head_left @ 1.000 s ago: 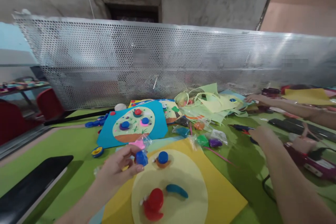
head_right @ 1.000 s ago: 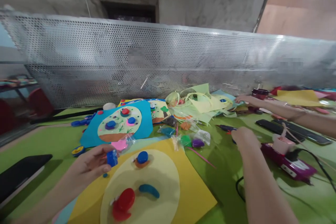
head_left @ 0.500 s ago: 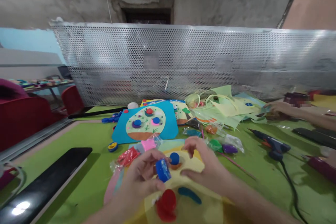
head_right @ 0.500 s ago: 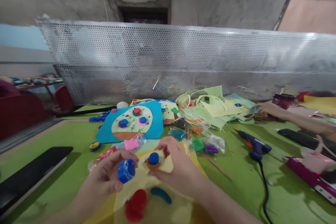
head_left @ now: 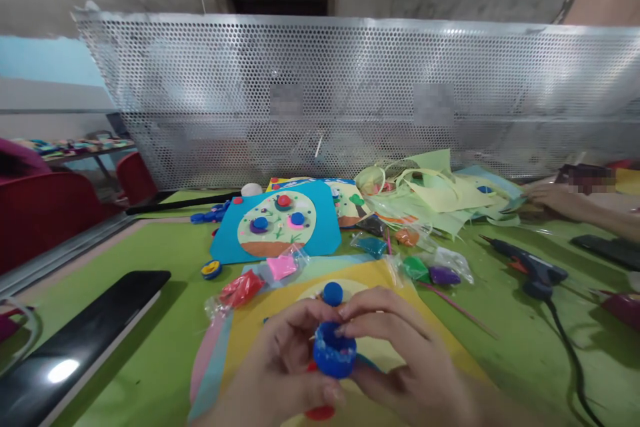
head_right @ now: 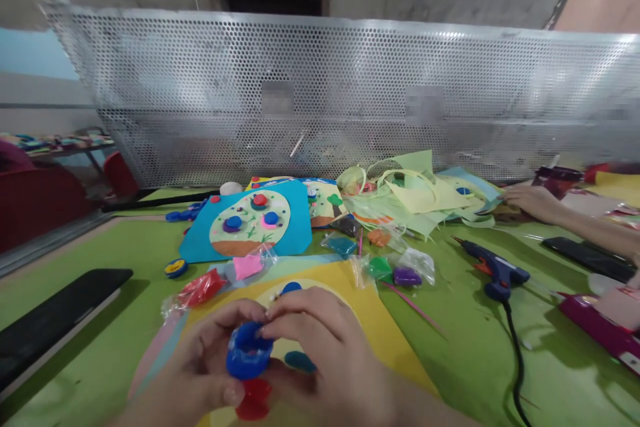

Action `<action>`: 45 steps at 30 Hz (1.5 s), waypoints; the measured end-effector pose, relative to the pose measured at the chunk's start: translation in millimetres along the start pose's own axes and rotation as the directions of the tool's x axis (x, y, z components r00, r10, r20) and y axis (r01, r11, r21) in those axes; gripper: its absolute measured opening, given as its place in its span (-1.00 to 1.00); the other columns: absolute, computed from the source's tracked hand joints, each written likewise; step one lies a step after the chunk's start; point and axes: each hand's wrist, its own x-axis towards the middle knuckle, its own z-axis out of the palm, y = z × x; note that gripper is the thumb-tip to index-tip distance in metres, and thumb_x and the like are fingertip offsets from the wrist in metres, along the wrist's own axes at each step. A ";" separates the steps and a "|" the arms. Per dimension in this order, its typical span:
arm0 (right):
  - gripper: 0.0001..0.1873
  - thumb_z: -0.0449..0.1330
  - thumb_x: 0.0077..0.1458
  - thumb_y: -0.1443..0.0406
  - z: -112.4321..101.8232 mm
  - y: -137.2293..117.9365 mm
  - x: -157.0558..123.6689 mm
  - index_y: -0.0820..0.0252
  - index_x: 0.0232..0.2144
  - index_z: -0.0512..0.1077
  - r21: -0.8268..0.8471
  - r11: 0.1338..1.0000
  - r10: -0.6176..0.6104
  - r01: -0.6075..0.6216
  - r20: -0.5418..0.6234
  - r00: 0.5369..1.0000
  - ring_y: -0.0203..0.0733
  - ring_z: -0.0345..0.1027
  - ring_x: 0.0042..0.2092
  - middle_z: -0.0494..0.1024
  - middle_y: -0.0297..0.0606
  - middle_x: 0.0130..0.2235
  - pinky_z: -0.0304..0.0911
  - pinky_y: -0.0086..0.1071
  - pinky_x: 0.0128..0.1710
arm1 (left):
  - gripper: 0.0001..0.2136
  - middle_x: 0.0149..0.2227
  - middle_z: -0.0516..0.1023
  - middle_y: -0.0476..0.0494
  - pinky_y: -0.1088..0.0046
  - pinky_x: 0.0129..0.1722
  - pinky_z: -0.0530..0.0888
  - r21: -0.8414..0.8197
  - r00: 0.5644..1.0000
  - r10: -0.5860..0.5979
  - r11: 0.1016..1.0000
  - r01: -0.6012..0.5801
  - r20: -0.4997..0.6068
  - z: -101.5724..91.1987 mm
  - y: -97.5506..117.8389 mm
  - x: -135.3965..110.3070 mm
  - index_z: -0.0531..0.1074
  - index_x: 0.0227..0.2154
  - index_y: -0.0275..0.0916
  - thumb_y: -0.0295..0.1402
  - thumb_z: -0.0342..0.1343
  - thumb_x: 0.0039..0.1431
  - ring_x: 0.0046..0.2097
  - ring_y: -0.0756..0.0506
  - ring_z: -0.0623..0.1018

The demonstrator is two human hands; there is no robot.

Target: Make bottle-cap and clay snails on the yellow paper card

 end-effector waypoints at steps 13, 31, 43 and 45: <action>-0.85 0.22 -0.04 0.34 -22.7 20.4 11.3 0.13 -0.32 0.44 0.378 0.791 0.582 -0.481 -0.224 0.781 -0.33 0.34 -0.49 0.53 -0.32 -0.39 0.31 -0.47 -0.50 | -0.61 0.12 0.35 -0.01 0.11 0.10 0.23 0.941 0.994 0.107 0.336 -0.040 0.004 -9.8 16.7 5.7 0.34 -0.08 -0.02 -0.37 0.15 -0.04 0.12 -0.22 0.32; -0.70 0.24 -0.10 0.15 -16.0 38.8 15.1 0.24 -0.34 0.39 0.537 0.494 0.771 -0.683 0.092 0.630 -0.34 0.23 -0.52 0.42 -0.35 -0.48 0.19 -0.45 -0.56 | -0.53 -0.38 0.55 0.11 0.42 -0.21 0.44 0.826 0.988 0.148 0.562 -0.048 -0.043 12.1 -3.9 3.9 0.28 -0.06 -0.04 -0.44 0.16 -0.11 -0.30 -0.04 0.53; -0.62 0.26 -0.08 0.05 -20.9 26.9 13.1 0.27 -0.36 0.55 0.557 0.310 0.666 -0.771 0.451 0.594 -0.39 0.25 -0.51 0.49 -0.26 -0.45 0.28 -0.51 -0.53 | -0.46 -0.39 0.59 0.26 0.56 -0.11 0.41 0.818 0.863 0.377 0.339 -0.465 0.335 -10.5 27.6 -14.4 0.24 -0.06 0.14 -0.46 0.28 -0.07 -0.30 0.03 0.56; -0.65 0.26 -0.04 0.08 -18.2 22.4 10.8 0.24 -0.31 0.56 0.542 0.277 0.595 -0.794 0.552 0.584 -0.41 0.27 -0.50 0.49 -0.26 -0.42 0.29 -0.53 -0.52 | -0.57 -0.39 0.59 0.23 0.53 -0.03 0.36 0.840 0.846 0.332 0.216 -0.498 0.416 -14.2 32.8 -16.3 0.31 -0.14 0.10 -0.45 0.27 -0.05 -0.28 0.03 0.55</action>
